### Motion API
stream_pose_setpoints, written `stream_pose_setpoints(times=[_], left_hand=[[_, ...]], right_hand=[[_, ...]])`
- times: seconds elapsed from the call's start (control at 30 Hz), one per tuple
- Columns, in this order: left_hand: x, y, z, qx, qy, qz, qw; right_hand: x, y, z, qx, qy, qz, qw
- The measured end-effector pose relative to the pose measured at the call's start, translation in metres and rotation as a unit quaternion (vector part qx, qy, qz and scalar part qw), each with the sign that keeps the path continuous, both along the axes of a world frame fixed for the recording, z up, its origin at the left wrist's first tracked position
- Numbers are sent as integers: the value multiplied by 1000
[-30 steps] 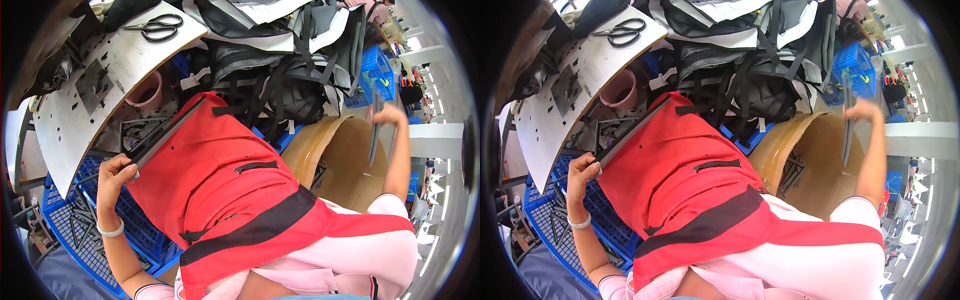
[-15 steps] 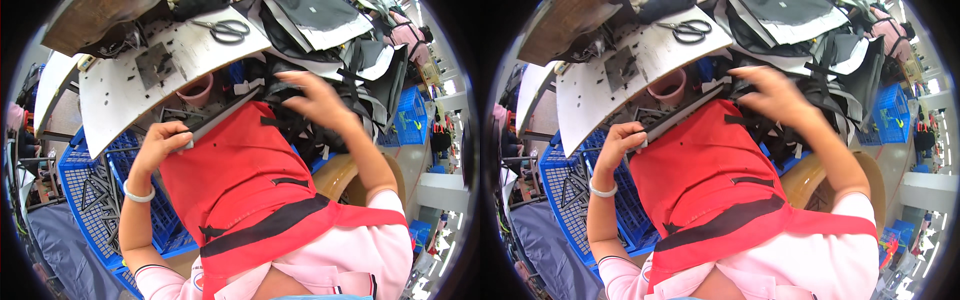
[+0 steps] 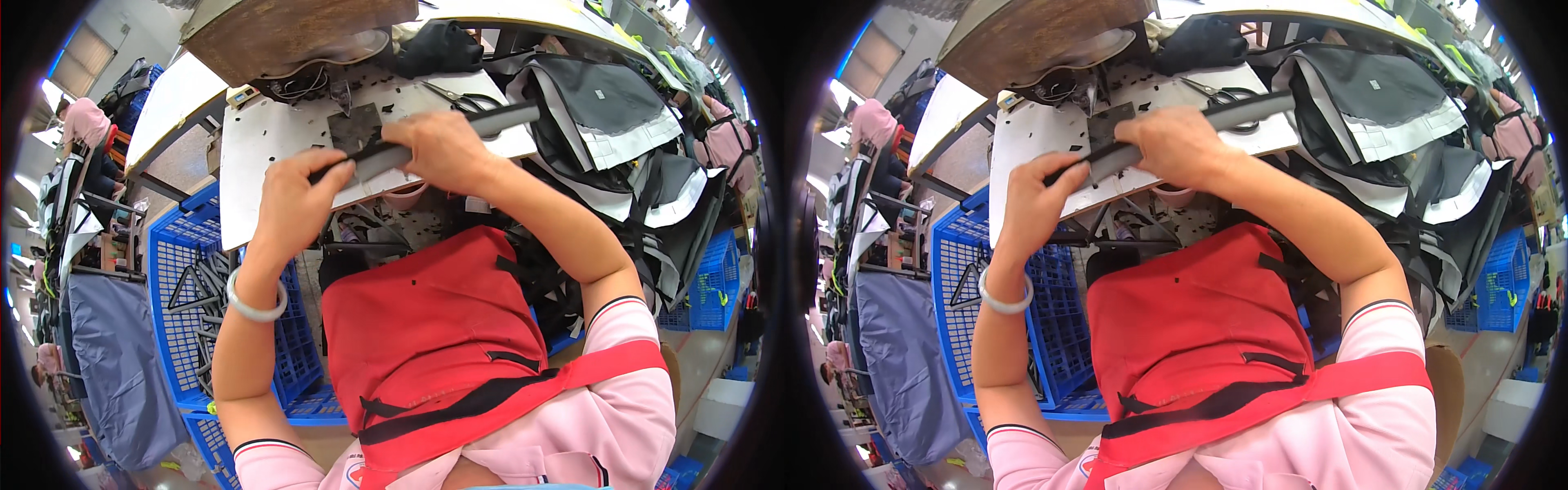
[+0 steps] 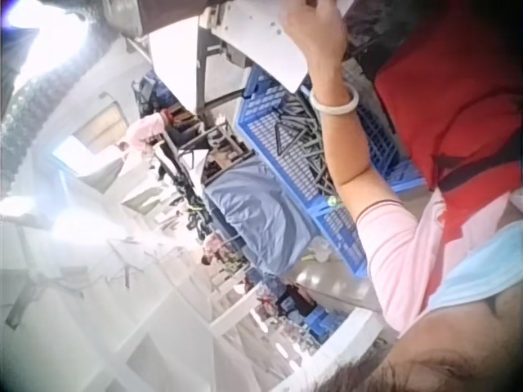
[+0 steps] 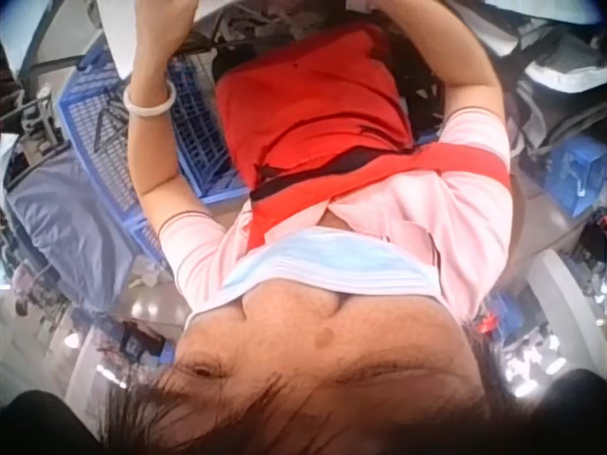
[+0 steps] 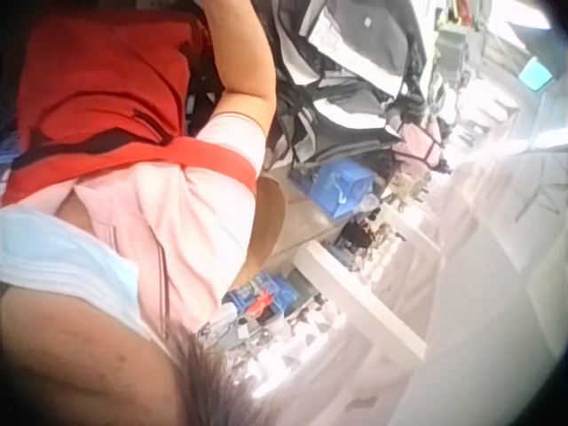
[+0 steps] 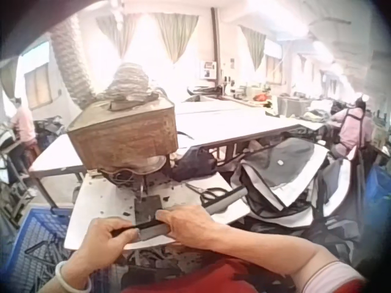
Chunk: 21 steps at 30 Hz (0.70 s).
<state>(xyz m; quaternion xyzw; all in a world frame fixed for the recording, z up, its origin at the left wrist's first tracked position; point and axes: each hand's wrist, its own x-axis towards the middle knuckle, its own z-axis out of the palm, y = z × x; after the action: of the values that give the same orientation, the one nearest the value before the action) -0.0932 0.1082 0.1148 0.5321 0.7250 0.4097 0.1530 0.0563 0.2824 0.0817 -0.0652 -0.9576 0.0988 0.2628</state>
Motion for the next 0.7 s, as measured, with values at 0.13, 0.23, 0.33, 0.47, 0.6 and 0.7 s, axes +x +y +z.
stream_pose_setpoints(times=[0.13,0.23,0.33,0.47,0.6,0.7], left_hand=[[-28,32,-12,-4,-101,0,995],[-36,44,-22,-3,-128,5,992],[-39,51,-23,-11,-157,14,987],[-49,57,-27,-22,-148,17,989],[-52,65,-25,-13,-165,18,986],[-62,77,-29,13,-202,26,979]], right_hand=[[-19,22,7,5,-60,-57,997],[-26,35,-2,-1,-40,-50,998],[-30,40,-4,-6,-50,-56,997],[-35,42,-2,-12,-56,-62,996],[-42,53,-9,-11,-21,-56,998],[-55,68,-10,-9,-40,-82,996]])
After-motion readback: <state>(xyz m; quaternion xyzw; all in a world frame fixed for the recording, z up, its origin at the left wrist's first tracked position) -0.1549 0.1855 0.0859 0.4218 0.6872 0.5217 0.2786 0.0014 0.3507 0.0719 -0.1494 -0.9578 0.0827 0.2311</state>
